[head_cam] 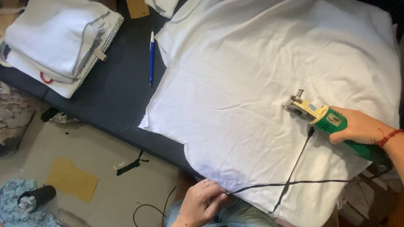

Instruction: The person organizes paper and fabric on a cluttered table, then retrieves a brown paper template from a bag. They place the template on a white fabric sheet, trace its outline with a pen, and use a green electric rotary cutter to cut the fabric along the marked lines.

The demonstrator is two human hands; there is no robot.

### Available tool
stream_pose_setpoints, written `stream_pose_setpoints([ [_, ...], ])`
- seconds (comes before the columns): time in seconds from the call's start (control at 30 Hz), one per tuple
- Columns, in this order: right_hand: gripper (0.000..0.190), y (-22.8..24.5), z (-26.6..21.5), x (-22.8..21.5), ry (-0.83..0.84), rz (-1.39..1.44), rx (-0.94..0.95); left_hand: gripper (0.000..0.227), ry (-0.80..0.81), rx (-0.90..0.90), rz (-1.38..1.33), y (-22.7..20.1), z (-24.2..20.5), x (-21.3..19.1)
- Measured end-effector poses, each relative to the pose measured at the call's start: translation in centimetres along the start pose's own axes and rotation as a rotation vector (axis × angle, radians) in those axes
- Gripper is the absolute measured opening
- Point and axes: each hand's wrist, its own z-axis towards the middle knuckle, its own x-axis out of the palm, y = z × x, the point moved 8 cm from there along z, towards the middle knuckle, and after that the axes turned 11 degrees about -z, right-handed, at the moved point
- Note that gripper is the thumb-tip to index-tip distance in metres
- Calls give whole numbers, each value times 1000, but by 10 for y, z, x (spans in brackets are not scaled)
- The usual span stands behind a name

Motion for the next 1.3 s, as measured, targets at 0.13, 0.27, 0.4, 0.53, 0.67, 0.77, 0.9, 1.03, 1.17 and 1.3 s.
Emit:
stream_pose_setpoints([
  [0.13, 56, 28, 5, -8, -23, -5, -63, 15, -56, -34, -3, 8, -8, -14],
  [0.27, 51, 54, 5, -14, -14, -17, -63, 14, -56, -42, 8, 12, -13, -26],
  [0.4, 49, 77, 4, -21, -12, -6, -42, 12, -121, -80, 5, 13, -15, -42],
  [0.53, 54, 101, 1, -26, -9, 16, -49, 11, -144, -99, 9, 15, -18, -54],
  [0.67, 53, 113, 14, -28, -24, -27, -79, 12, -145, -78, 10, 19, -23, -62],
  [0.77, 49, 133, 11, -32, -21, -4, -93, 12, -166, -110, 40, 25, -28, -66],
  [0.9, 43, 159, 7, -38, -23, -28, -90, 12, -166, -158, 36, 31, -34, -71],
  [1.03, 51, 179, 13, -42, -26, -38, -99, 13, -178, -162, 2, 34, -39, -76],
  [1.17, 54, 207, 5, -47, -11, -32, -72, 13, -215, -236, -16, 40, -44, -83],
  [1.3, 49, 229, 13, -51, -40, -80, -129, 14, -234, -214, -5, 42, -48, -90],
])
